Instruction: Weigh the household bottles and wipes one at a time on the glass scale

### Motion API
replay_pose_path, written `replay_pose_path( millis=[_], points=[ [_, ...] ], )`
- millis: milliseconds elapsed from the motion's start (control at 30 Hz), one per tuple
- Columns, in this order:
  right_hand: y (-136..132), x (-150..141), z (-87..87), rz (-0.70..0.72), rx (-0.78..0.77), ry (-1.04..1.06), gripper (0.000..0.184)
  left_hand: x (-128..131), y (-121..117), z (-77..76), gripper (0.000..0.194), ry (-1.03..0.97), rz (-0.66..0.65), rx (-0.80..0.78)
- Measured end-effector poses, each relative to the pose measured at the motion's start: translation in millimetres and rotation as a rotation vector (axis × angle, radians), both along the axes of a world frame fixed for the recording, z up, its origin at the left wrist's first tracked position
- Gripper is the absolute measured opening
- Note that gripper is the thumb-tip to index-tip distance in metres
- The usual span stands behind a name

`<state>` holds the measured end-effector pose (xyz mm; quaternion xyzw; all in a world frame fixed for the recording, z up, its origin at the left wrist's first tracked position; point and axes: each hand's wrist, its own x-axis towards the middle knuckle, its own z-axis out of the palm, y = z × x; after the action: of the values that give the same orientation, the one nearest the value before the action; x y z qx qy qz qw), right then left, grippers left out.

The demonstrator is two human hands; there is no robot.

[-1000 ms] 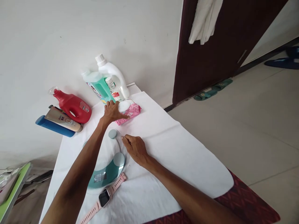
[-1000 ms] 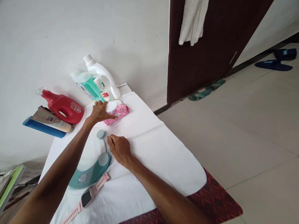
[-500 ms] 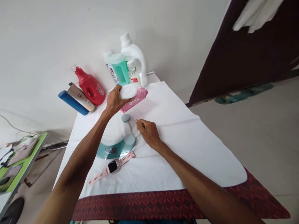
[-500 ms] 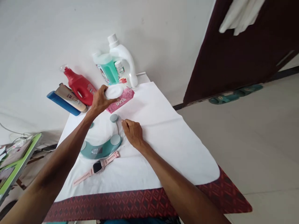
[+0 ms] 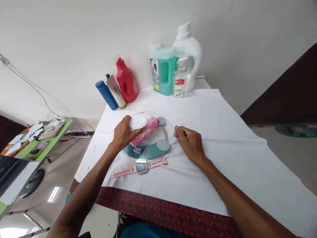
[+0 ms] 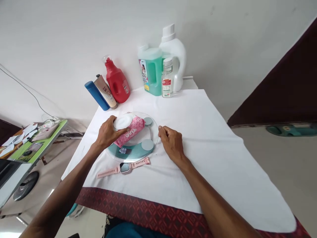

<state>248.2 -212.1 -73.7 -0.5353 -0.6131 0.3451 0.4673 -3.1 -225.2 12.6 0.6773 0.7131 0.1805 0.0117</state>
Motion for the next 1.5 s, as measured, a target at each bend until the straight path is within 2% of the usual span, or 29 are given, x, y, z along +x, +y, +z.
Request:
replay_pose_path(
  millis=[100,167,233,333,433,733,967,1300,1500],
  points=[
    [-0.7,-0.4,0.4,-0.002,-0.019,0.003,0.047,-1.4,-7.2,-10.1,0.069,-0.015,-0.047,-0.027],
    [-0.7,-0.6,-0.2,0.001,-0.022,0.0,0.048,-4.5,-13.6,-13.3,0.086,-0.029,-0.107,0.038],
    [-0.7,-0.6,-1.1,0.008,-0.026,-0.006,0.048,-8.4,-21.8,-16.2,0.094,-0.032,-0.149,0.147],
    [-0.8,-0.3,-2.0,0.01,-0.037,-0.017,0.048,-12.9,-34.3,-21.7,0.084,0.015,-0.229,0.286],
    [-0.9,0.2,-2.6,0.004,-0.062,-0.024,0.049,-15.1,-41.9,-27.2,0.073,0.036,-0.279,0.341],
    [-1.5,0.8,-1.1,-0.001,-0.1,-0.043,0.051,-22.8,-53.9,-29.4,0.079,-0.042,-0.226,0.373],
    [-2.1,-1.4,2.2,0.002,-0.134,-0.085,0.052,-26.0,-64.2,-39.2,0.079,-0.159,-0.115,0.343],
    [0.1,0.6,0.0,-0.037,-0.226,-0.109,0.051,-23.0,-62.5,-44.9,0.083,-0.231,-0.125,0.355],
    [-0.5,-1.4,0.7,-0.035,-0.223,-0.098,0.05,-22.5,-60.4,-48.6,0.082,-0.251,-0.109,0.363]
  ],
)
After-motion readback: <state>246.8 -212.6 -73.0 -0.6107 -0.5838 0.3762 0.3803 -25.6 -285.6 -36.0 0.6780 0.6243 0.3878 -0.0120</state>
